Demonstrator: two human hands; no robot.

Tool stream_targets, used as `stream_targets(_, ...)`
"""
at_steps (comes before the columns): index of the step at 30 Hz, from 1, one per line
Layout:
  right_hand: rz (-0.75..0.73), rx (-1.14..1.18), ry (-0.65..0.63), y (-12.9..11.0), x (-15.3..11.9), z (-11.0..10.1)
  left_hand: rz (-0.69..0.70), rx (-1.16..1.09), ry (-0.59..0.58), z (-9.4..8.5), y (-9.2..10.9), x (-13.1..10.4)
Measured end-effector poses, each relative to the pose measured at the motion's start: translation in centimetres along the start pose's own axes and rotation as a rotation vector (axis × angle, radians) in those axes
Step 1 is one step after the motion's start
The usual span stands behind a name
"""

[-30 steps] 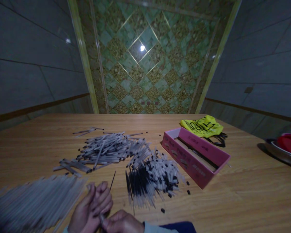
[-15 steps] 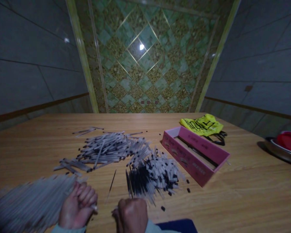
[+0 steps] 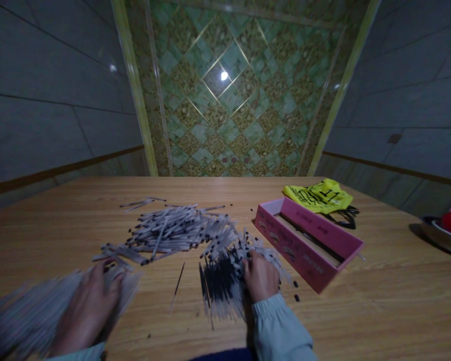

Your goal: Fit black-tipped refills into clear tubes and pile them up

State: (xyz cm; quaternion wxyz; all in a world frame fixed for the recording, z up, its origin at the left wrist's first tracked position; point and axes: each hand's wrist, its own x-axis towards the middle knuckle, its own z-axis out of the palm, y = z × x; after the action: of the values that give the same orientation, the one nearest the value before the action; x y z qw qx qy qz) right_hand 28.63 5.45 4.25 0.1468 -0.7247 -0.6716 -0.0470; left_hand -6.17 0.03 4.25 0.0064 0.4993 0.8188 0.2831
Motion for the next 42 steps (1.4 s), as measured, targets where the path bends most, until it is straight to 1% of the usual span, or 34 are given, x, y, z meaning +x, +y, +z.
stream_targets(2, -0.012, 0.007, 0.032, -0.4, -0.3, 0.0, 0.016, 0.228, 0.016, 0.0, -0.9, 0.1)
stream_targets(4, -0.069, 0.050, 0.085, -1.4, -0.9, 0.0, 0.026, 0.347, 0.031, 0.2, -1.3, 0.1)
stream_targets(5, -0.122, 0.090, 0.103, -2.1, -1.4, 0.0, 0.030, 0.378, 0.046, 0.5, -1.4, 0.1)
stream_targets(7, -0.276, 0.198, 0.101, -4.1, -2.7, 0.1, 0.031, 0.411, 0.082, 1.0, -1.5, 0.2)
stream_targets(10, -0.591, 0.350, -0.063, -7.4, -4.9, 0.4, 0.024, 0.421, 0.104, 1.6, -1.6, 0.1)
stream_targets(11, -0.708, 0.382, -0.118, -8.4, -5.4, 0.5, 0.028, 0.421, 0.105, 1.8, -1.6, 0.1)
stream_targets(13, -0.888, 0.414, -0.212, -9.8, -6.0, 0.7, 0.047, 0.424, 0.108, 1.9, -1.6, 0.0)
stream_targets(14, -0.948, 0.417, -0.245, -10.3, -6.0, 0.9, 0.059, 0.426, 0.112, 1.9, -1.4, -0.1)
stream_targets(16, -1.010, 0.409, -0.291, -10.7, -5.8, 1.2, 0.078, 0.423, 0.132, 1.8, -1.0, -0.4)
stream_targets(19, -1.015, 0.385, -0.312, -10.5, -5.2, 1.9, 0.145, 0.341, 0.172, 1.8, 0.2, -0.8)
stream_targets(21, -0.983, 0.362, -0.309, -10.1, -5.1, 2.5, 0.258, 0.174, 0.173, 2.2, 1.2, -1.1)
stream_targets(22, -0.960, 0.349, -0.306, -9.9, -5.1, 2.9, 0.321, 0.052, 0.139, 2.6, 1.7, -1.4)
stream_targets(24, -0.912, 0.321, -0.299, -9.4, -5.4, 3.5, 0.398, -0.215, -0.002, 3.7, 2.6, -2.0)
stream_targets(26, -0.876, 0.296, -0.288, -9.0, -5.7, 3.8, 0.389, -0.430, -0.191, 4.9, 3.4, -2.9)
stream_targets(27, -0.872, 0.290, -0.286, -8.8, -5.8, 3.7, 0.373, -0.497, -0.255, 5.4, 3.8, -3.4)
stream_targets(28, -0.874, 0.287, -0.286, -8.6, -5.8, 3.4, 0.365, -0.547, -0.302, 5.9, 4.1, -3.8)
stream_targets(30, -0.880, 0.277, -0.282, -8.2, -4.9, 2.2, 0.373, -0.607, -0.345, 6.5, 4.5, -4.4)
stream_targets(31, -0.872, 0.259, -0.276, -8.0, -3.9, 1.5, 0.389, -0.619, -0.358, 6.7, 4.5, -4.6)
stream_targets(33, -0.803, 0.156, -0.260, -7.5, -1.0, 0.0, 0.436, -0.604, -0.363, 7.0, 4.4, -4.9)
stream_targets(35, -0.634, -0.011, -0.260, -6.9, 2.8, -1.0, 0.508, -0.543, -0.336, 7.3, 4.2, -4.9)
stream_targets(36, -0.586, -0.055, -0.272, -6.6, 4.9, -1.2, 0.550, -0.510, -0.311, 7.5, 4.0, -4.9)
stream_targets(39, -0.499, -0.152, -0.323, -5.7, 10.2, -0.9, 0.695, -0.433, -0.237, 8.1, 3.7, -5.1)
stream_targets(40, -0.485, -0.184, -0.347, -5.5, 11.4, -0.6, 0.742, -0.418, -0.218, 8.3, 3.7, -5.1)
stream_targets(42, -0.460, -0.243, -0.389, -5.3, 13.0, -0.1, 0.824, -0.397, -0.180, 8.4, 3.7, -5.1)
